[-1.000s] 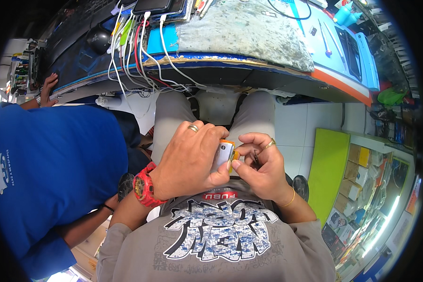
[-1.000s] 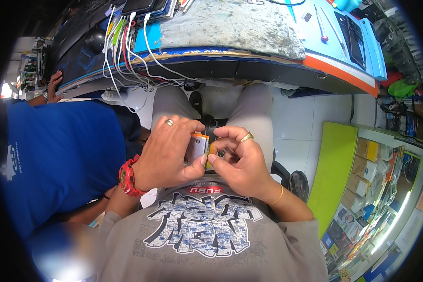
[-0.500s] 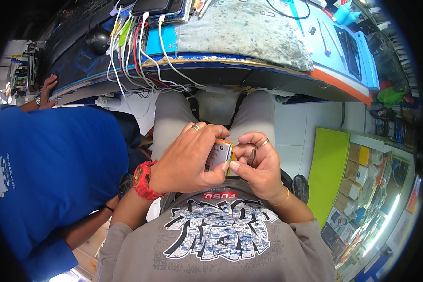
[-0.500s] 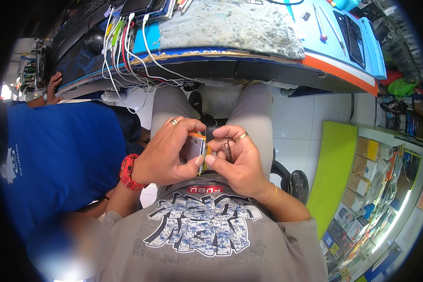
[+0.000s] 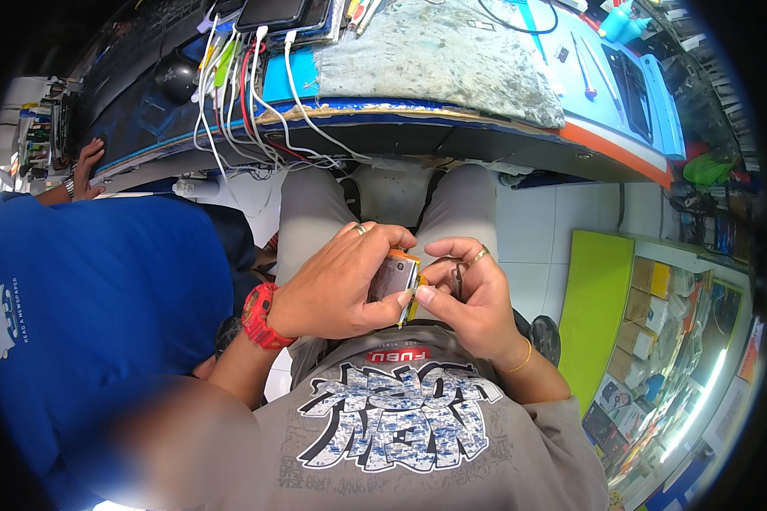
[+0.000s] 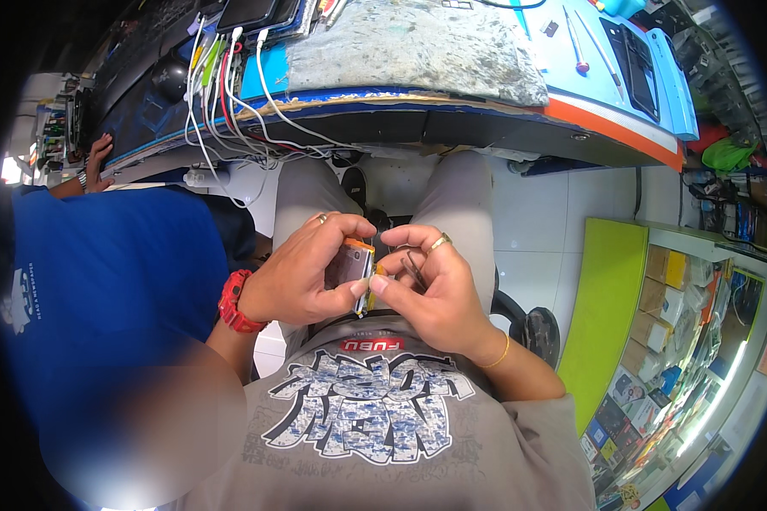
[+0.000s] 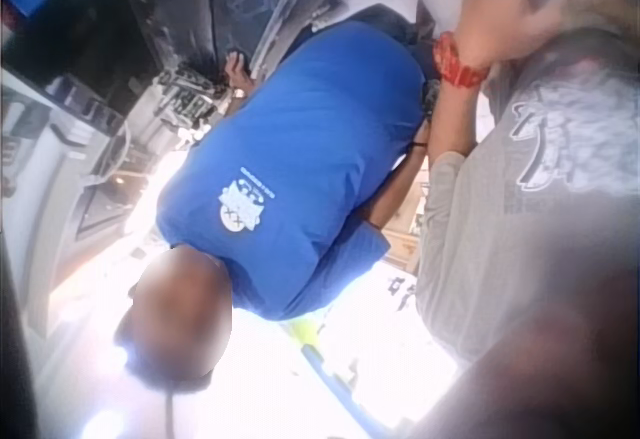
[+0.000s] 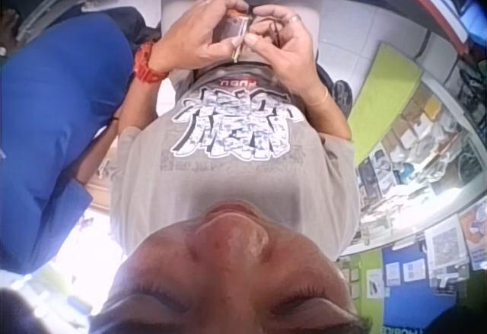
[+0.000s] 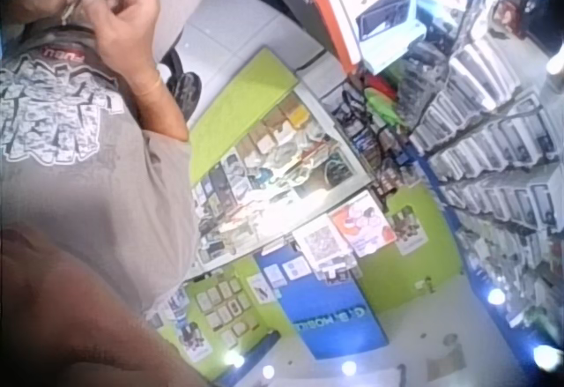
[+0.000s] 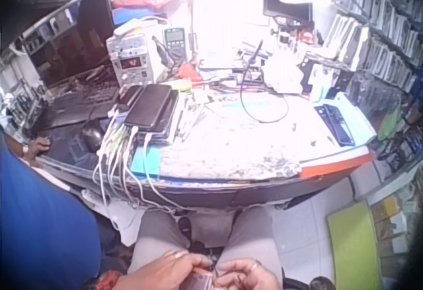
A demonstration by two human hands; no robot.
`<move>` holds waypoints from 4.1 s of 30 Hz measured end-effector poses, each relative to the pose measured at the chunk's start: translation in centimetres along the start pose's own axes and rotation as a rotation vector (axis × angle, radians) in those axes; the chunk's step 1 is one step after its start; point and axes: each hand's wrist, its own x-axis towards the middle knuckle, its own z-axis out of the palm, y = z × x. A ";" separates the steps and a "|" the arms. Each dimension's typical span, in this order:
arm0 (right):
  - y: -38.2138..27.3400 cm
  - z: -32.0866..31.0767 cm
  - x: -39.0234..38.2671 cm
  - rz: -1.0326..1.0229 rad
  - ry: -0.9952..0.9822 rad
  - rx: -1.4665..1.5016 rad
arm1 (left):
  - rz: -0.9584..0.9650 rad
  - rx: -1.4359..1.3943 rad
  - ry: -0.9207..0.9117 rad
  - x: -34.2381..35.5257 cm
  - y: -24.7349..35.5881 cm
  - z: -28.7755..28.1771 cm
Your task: The person manipulates a phone battery by hand and with a metal probe, peeling back yellow protective tape from the top edge and checking the internal connector before setting the component down on a workbench.
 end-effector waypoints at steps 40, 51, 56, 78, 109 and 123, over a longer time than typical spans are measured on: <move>-5.1 -5.8 12.6 -0.815 0.656 -0.950 | 0.628 0.499 0.310 25.8 -3.1 -8.1; -10.4 -8.3 11.7 -0.664 0.333 -1.425 | 0.053 0.760 0.478 14.4 -2.5 -0.5; -10.8 -9.5 12.9 -0.778 0.307 -1.539 | 0.031 0.822 0.485 15.5 -2.7 0.1; -10.1 -9.7 15.7 -0.980 0.323 -1.531 | 0.031 0.890 0.546 15.6 -4.1 1.6; -12.2 -9.0 15.8 -0.848 0.746 -1.647 | 0.111 0.763 0.576 14.3 -3.1 0.9; -11.2 -8.3 14.9 -0.811 0.736 -1.709 | 0.154 0.882 0.578 14.0 -2.3 1.4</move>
